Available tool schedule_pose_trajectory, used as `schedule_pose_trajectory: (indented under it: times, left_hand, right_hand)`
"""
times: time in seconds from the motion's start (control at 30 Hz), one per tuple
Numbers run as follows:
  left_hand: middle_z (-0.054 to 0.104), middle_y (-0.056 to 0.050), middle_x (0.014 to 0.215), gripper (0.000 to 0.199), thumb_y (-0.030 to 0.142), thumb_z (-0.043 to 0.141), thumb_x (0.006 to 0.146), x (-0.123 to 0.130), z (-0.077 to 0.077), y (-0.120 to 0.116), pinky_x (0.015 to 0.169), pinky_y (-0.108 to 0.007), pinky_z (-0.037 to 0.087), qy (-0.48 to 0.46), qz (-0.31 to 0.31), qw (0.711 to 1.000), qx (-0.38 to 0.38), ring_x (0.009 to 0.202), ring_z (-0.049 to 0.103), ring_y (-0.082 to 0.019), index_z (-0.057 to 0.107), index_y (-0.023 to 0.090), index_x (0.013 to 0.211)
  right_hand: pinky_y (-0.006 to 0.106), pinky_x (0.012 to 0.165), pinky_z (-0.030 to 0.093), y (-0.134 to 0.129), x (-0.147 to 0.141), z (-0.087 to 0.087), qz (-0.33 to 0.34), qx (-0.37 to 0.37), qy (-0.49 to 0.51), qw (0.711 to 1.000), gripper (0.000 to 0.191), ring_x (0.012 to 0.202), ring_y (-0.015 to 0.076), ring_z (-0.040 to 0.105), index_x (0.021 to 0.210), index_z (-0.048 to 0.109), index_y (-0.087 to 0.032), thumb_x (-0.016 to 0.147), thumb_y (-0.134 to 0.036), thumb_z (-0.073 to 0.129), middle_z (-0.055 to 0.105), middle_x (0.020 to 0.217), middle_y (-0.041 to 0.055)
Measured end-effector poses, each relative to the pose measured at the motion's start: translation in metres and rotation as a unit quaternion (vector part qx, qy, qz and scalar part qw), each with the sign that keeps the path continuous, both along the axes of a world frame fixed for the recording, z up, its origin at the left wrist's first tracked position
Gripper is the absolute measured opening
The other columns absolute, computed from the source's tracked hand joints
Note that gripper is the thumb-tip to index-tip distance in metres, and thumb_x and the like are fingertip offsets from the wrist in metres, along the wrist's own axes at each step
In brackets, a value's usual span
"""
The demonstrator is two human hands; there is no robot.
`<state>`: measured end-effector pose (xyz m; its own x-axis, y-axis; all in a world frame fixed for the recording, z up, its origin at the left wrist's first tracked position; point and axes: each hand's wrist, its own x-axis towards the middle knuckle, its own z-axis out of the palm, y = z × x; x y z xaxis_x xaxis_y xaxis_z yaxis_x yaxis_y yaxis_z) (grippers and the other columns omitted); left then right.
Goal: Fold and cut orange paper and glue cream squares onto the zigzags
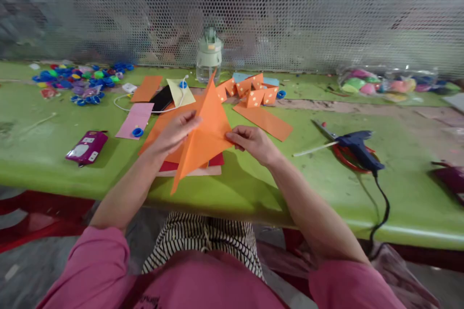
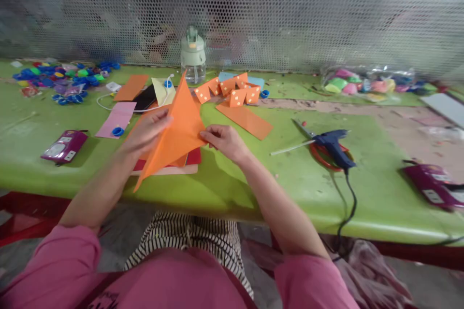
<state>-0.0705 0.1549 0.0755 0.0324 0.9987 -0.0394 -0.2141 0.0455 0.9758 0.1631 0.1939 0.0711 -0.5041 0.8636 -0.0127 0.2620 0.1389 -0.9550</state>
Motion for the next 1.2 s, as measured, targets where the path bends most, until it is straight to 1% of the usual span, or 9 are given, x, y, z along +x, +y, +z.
schedule_pose_trajectory:
  times: [0.1, 0.17, 0.27, 0.43, 0.67, 0.8, 1.0, 1.1, 1.2]
  left_hand:
    - [0.075, -0.009, 0.106, 0.038, 0.045, 0.072, 0.083, 0.006, -0.007, 0.002, 0.093, -0.039, 0.055, -0.074, -0.003, 0.997, -0.020, 0.103, 0.071, -0.025, 0.070, 0.018, 0.108]
    - [0.075, -0.010, 0.111, 0.042, 0.032, 0.082, 0.074, 0.014, -0.016, 0.000, 0.098, -0.040, 0.054, -0.069, -0.065, 0.995, -0.031, 0.104, 0.071, -0.025, 0.069, 0.018, 0.111]
    - [0.073, -0.005, 0.118, 0.054, 0.024, 0.090, 0.066, 0.027, -0.031, -0.008, 0.100, -0.035, 0.053, -0.068, -0.150, 0.986, -0.021, 0.110, 0.069, -0.022, 0.066, 0.025, 0.114]
    - [0.076, -0.007, 0.084, 0.029, 0.042, 0.082, 0.077, 0.043, -0.034, -0.021, 0.094, -0.040, 0.058, -0.078, -0.098, 0.989, -0.078, 0.085, 0.074, -0.022, 0.067, 0.016, 0.079]
    - [0.078, -0.010, 0.080, 0.018, 0.030, 0.065, 0.088, 0.047, -0.017, -0.033, 0.074, -0.034, 0.063, -0.082, -0.068, 0.973, -0.206, 0.071, 0.076, -0.021, 0.071, 0.013, 0.088]
    - [0.078, -0.009, 0.078, 0.014, 0.025, 0.062, 0.091, 0.042, -0.014, -0.031, 0.067, -0.028, 0.061, -0.080, -0.035, 0.973, -0.213, 0.068, 0.075, -0.019, 0.069, 0.014, 0.085]
    - [0.078, -0.002, 0.076, 0.019, 0.011, 0.049, 0.095, 0.030, -0.013, -0.024, 0.069, -0.028, 0.062, -0.098, 0.025, 0.975, -0.197, 0.069, 0.074, -0.015, 0.066, 0.017, 0.088]
    - [0.079, -0.002, 0.082, 0.020, 0.011, 0.049, 0.095, 0.029, -0.013, -0.023, 0.070, -0.027, 0.062, -0.110, 0.023, 0.975, -0.190, 0.071, 0.074, -0.014, 0.068, 0.018, 0.098]
    - [0.080, 0.000, 0.084, 0.020, 0.011, 0.051, 0.094, 0.030, -0.014, -0.023, 0.069, -0.026, 0.061, -0.123, 0.019, 0.976, -0.180, 0.072, 0.074, -0.014, 0.069, 0.019, 0.099]
  right_hand:
    - [0.022, 0.050, 0.035, -0.005, -0.009, -0.004, -0.092, -0.043, 0.111, 0.989, 0.042, 0.053, 0.0078, 0.046, 0.074, 0.058, -0.021, 0.076, -0.060, 0.073, 0.059, 0.063, -0.0032]
    - [0.021, 0.051, 0.040, -0.011, -0.013, -0.005, -0.129, -0.048, 0.142, 0.980, 0.036, 0.059, 0.0094, 0.054, 0.081, 0.057, -0.022, 0.077, -0.054, 0.072, 0.065, 0.073, -0.0012]
    - [0.022, 0.051, 0.040, -0.021, -0.015, -0.007, -0.143, -0.010, 0.066, 0.987, 0.020, 0.058, 0.0110, 0.056, 0.089, 0.055, -0.022, 0.083, -0.038, 0.066, 0.065, 0.070, -0.0027]
    - [0.020, 0.052, 0.036, -0.041, -0.008, -0.012, -0.151, 0.063, -0.079, 0.983, 0.019, 0.055, 0.0082, 0.050, 0.090, 0.052, -0.022, 0.083, -0.027, 0.069, 0.060, 0.065, -0.0067]
    - [0.019, 0.051, 0.043, -0.051, 0.010, -0.020, -0.048, -0.051, -0.008, 0.997, 0.018, 0.059, 0.0102, 0.061, 0.100, 0.053, -0.021, 0.089, -0.026, 0.067, 0.067, 0.067, -0.0044]
    - [0.020, 0.057, 0.049, -0.058, 0.025, -0.018, -0.029, -0.022, -0.071, 0.997, 0.015, 0.063, 0.0103, 0.066, 0.106, 0.058, -0.019, 0.094, -0.028, 0.062, 0.073, 0.074, -0.0010]
    - [0.034, 0.079, 0.053, -0.043, 0.104, -0.002, -0.136, 0.106, -0.267, 0.948, 0.010, 0.082, 0.0190, 0.069, 0.097, 0.069, -0.020, 0.087, -0.020, 0.066, 0.075, 0.089, 0.0050]
    - [0.053, 0.096, 0.046, -0.025, 0.166, 0.007, -0.262, 0.147, -0.340, 0.891, 0.011, 0.111, 0.0345, 0.061, 0.093, 0.068, -0.019, 0.082, -0.015, 0.066, 0.071, 0.105, 0.0147]
    - [0.069, 0.103, 0.035, -0.012, 0.219, 0.010, -0.362, 0.156, -0.387, 0.834, 0.009, 0.123, 0.0443, 0.050, 0.086, 0.065, -0.021, 0.079, -0.021, 0.071, 0.067, 0.098, 0.0166]
